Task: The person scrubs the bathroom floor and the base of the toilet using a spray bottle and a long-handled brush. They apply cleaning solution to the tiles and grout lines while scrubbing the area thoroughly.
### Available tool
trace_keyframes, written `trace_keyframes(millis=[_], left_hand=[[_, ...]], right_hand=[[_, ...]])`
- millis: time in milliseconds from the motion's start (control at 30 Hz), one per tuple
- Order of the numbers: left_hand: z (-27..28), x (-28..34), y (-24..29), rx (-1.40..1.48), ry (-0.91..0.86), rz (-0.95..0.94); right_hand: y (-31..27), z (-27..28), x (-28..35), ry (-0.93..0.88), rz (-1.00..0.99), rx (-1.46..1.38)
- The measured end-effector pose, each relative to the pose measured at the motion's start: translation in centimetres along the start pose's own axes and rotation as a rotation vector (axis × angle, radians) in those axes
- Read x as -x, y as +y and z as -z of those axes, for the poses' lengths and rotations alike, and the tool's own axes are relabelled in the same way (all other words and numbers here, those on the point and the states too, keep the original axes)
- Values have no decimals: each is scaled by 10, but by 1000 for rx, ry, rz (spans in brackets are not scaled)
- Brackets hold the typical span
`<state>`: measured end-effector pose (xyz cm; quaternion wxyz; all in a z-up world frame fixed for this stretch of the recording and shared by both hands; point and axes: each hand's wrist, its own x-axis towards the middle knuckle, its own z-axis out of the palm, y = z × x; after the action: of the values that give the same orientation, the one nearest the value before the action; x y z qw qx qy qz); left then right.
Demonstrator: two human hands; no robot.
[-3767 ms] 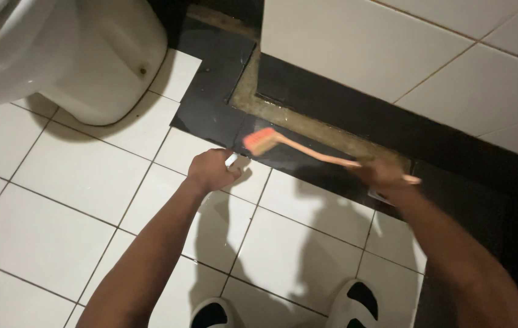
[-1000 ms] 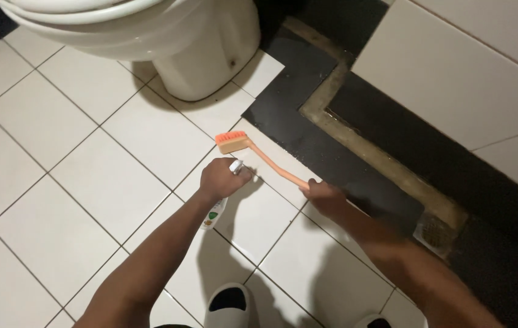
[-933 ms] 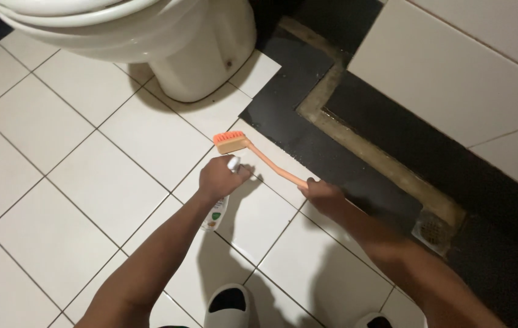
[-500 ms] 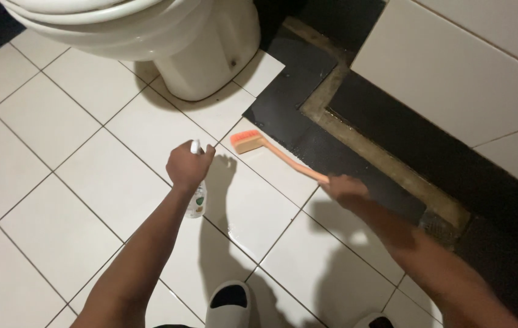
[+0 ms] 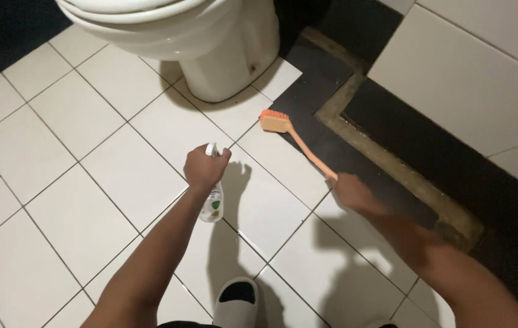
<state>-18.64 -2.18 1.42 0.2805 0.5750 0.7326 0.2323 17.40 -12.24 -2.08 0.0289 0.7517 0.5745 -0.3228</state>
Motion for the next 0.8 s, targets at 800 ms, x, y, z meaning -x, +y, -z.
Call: trace_keyframes(millis=[800], left_hand=[[5, 91, -39, 534, 215, -95]], right_hand=[[67, 6, -17, 66, -106, -140]])
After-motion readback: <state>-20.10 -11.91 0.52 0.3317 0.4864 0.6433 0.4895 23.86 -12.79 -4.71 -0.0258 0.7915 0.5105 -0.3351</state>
